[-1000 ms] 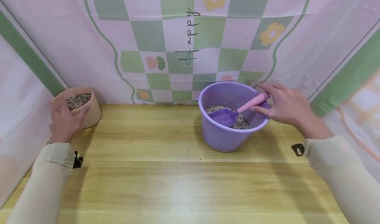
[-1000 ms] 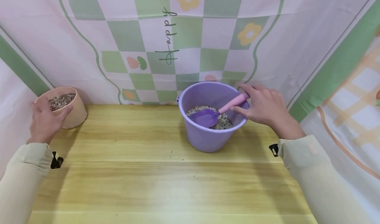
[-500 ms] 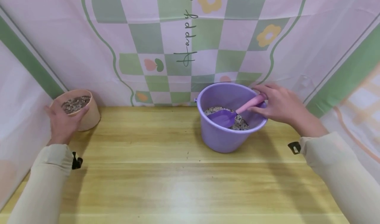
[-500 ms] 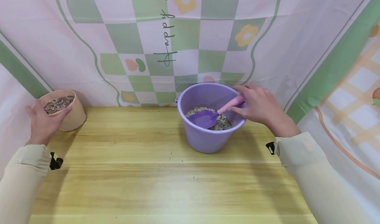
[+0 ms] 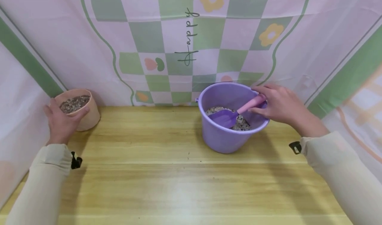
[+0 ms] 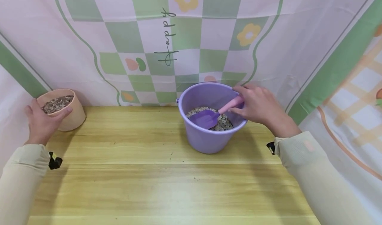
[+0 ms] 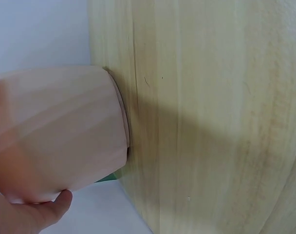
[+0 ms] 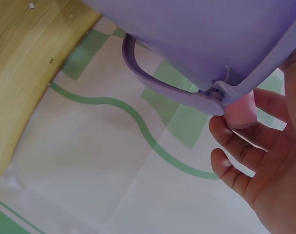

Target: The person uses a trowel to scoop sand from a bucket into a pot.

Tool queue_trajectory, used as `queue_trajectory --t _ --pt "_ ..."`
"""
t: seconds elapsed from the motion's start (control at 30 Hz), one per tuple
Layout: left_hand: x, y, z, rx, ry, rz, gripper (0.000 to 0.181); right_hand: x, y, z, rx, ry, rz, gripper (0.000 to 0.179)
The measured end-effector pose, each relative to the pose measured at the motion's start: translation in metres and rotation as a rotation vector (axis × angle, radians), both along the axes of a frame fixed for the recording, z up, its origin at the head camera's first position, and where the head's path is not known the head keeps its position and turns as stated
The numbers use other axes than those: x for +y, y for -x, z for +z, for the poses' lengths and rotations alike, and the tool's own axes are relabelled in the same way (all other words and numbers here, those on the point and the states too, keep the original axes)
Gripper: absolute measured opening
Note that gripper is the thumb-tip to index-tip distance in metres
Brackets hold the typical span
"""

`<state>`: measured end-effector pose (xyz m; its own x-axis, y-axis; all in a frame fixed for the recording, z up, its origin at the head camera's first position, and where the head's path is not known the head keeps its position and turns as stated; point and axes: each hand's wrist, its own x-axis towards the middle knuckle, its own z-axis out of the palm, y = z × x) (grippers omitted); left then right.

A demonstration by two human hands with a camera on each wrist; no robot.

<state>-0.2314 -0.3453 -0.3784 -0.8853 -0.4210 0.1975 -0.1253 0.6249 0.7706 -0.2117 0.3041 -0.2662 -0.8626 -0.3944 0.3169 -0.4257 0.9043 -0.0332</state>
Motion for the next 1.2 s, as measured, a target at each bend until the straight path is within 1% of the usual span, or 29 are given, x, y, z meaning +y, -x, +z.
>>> queue_trajectory --t 0.1,0.23,0.43,0.53,0.67,0.8,0.97,1.1,1.2 --pt "0.000 0.001 0.000 0.019 0.003 0.016 0.115 -0.001 0.000 0.000 0.010 0.008 0.030 0.069" --pt "-0.002 0.001 -0.002 0.026 -0.001 0.022 0.113 -0.001 0.002 0.000 0.017 0.015 0.078 0.062" --pt "-0.003 0.002 -0.002 0.017 -0.026 0.022 0.114 -0.001 0.003 -0.001 0.021 0.016 0.169 0.049" --pt "-0.003 0.001 -0.003 0.024 -0.036 0.023 0.114 -0.003 0.002 -0.002 0.003 -0.007 0.191 0.040" --pt "-0.004 0.001 -0.006 0.035 -0.038 0.022 0.114 -0.007 0.000 -0.001 -0.020 -0.062 0.216 0.026" --pt "-0.005 0.001 -0.007 0.040 -0.020 0.019 0.114 -0.011 -0.003 0.001 -0.002 -0.112 0.259 0.019" --pt "-0.006 0.001 -0.007 0.035 -0.003 0.005 0.113 -0.014 -0.004 0.002 0.037 -0.135 0.312 0.016" --pt "-0.007 0.001 -0.007 0.026 0.013 -0.011 0.112 -0.018 -0.006 0.001 0.043 -0.166 0.306 0.012" --pt "-0.008 0.000 -0.009 0.032 0.020 -0.016 0.112 -0.020 -0.008 0.001 0.034 -0.196 0.288 0.013"
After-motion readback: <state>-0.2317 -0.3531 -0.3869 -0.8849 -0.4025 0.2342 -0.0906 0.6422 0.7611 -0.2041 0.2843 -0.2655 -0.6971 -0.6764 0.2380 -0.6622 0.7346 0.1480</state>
